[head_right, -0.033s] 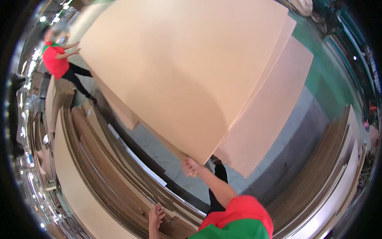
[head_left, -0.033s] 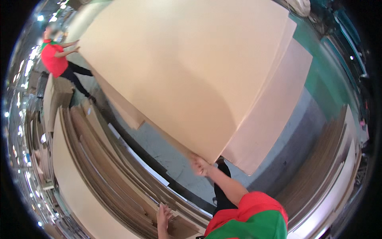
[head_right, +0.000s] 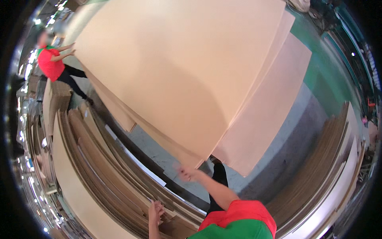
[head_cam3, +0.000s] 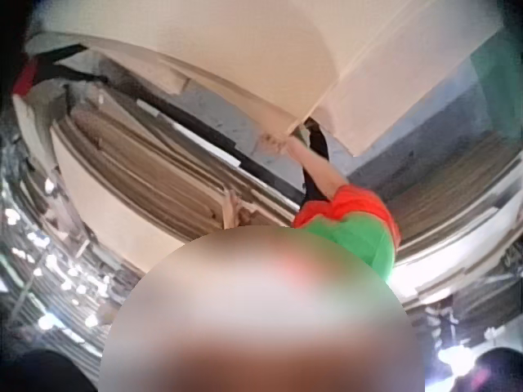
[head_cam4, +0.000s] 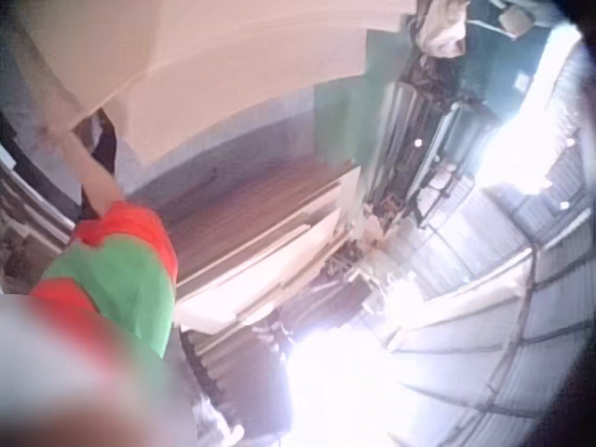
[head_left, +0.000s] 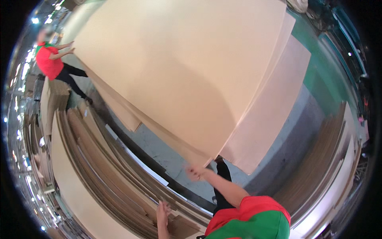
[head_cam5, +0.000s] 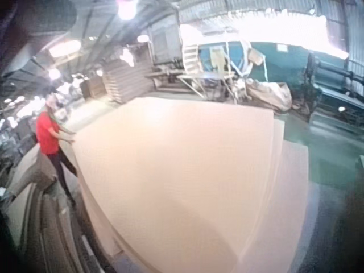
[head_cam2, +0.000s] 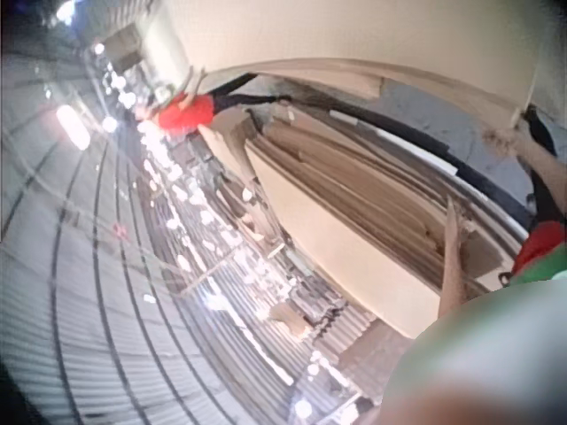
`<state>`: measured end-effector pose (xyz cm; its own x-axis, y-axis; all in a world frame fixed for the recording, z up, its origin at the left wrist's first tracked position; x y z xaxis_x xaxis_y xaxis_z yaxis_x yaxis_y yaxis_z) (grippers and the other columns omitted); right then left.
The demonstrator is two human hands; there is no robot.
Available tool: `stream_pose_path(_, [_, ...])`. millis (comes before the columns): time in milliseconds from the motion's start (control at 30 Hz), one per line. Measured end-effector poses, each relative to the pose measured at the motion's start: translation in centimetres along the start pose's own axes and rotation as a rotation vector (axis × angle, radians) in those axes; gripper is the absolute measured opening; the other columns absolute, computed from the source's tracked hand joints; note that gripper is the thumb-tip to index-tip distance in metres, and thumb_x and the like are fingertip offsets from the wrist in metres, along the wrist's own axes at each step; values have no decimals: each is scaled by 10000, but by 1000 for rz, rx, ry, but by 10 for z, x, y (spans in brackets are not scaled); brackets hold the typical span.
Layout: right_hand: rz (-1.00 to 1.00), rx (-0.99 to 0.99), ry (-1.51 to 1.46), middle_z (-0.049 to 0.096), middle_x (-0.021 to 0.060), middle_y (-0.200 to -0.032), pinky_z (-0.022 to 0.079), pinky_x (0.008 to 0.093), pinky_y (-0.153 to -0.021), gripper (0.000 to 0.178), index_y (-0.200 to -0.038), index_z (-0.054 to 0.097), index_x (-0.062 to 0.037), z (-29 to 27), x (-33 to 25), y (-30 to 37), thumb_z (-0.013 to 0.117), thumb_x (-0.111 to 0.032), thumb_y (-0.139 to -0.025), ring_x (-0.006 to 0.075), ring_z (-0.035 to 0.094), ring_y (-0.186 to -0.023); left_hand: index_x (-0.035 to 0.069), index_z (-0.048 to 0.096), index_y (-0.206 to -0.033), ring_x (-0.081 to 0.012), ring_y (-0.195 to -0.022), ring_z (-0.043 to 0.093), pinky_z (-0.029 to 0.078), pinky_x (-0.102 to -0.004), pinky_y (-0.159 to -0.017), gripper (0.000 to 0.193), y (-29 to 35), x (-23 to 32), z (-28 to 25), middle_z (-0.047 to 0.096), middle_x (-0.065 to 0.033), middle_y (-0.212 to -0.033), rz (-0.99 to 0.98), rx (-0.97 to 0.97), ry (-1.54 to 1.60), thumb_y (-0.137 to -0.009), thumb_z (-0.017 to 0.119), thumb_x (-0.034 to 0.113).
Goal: The person repeatedly picks up large flat cardboard sheets from a stack and places them onto another stack. The person handles the sheets by hand, lifting and aligning them before setting them down. Another person in a similar uniform is visible in the background doing the same task.
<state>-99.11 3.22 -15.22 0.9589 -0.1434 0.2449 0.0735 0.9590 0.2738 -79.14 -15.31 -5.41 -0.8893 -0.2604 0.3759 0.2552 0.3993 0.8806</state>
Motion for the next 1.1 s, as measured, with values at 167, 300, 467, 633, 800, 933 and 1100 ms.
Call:
stream_pose_path(167, [3, 272, 630, 405, -45, -532, 277, 235, -393, 452, -645, 494, -106, 42, 26, 17, 591, -463, -905, 67, 379, -432, 74, 238, -1464, -351, -1319, 361, 349, -494, -1010, 800, -96, 173, 125, 341, -179, -1450, 241, -94, 125, -909, 451, 610])
stream_pose_path(300, [-597, 808, 1016, 543, 33, -647, 438, 313, -554, 285, -752, 594, -49, 55, -127, 152, 591, -296, -894, 167, 548, -641, -3, 211, -1417, -326, -1324, 326, 283, -448, -1082, 850, -106, 240, 232, 297, -188, -1437, 337, -44, 9, -862, 618, 497])
stream_pose_path(467, [-1180, 1864, 905, 662, 201, -931, 502, 379, -731, 473, -1059, 603, 61, 49, -286, 347, 637, -368, -864, 283, 649, -849, -29, 145, -1405, -305, -1299, 355, 311, -418, -1075, 953, -91, 244, 255, 336, -222, -1400, 442, 226, -141, -793, 732, 408])
stream_pose_path(633, [-933, 1950, 723, 627, 204, -1063, 492, 390, -770, 646, -1161, 544, 84, 31, -328, 346, 677, -448, -820, 290, 628, -931, -9, 153, -1411, -288, -1278, 395, 328, -408, -1069, 885, -126, 210, 246, 359, -179, -1405, 284, 127, -63, -834, 694, 389])
stream_pose_path(800, [-1034, 1450, 160, 605, 142, -1138, 481, 404, -783, 611, -1196, 546, 44, 5, -334, 327, 740, -380, -801, 259, 596, -983, 12, 109, -1430, -280, -1287, 395, 345, -412, -1057, 867, -152, 184, 248, 344, -157, -1428, 218, -19, 110, -879, 618, 448])
stream_pose_path(933, [-1152, 1267, 105, 600, 127, -1176, 484, 397, -841, 606, -1220, 539, 35, -1, -343, 315, 762, -337, -795, 257, 572, -1064, -9, 123, -1412, -284, -1284, 395, 353, -419, -1051, 808, -152, 176, 248, 338, -172, -1430, 154, -45, 228, -905, 594, 408])
stream_pose_path(1100, [-1189, 1206, 118, 544, 159, -1283, 429, 406, -983, 682, -1295, 493, 39, -3, -353, 305, 719, -398, -822, 287, 511, -1192, 29, 217, -1427, -254, -1290, 396, 379, -414, -1026, 730, -149, 183, 248, 371, -132, -1426, 188, -62, 287, -929, 518, 470])
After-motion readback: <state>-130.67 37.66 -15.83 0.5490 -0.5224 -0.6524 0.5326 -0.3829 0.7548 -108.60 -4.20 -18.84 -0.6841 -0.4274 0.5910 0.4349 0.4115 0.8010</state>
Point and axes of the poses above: each hand's wrist, its own y-axis away from the middle knuckle, its own z-axis out of the palm, x = y × z, the point moved 8 cm from there along -y, towards the middle knuckle
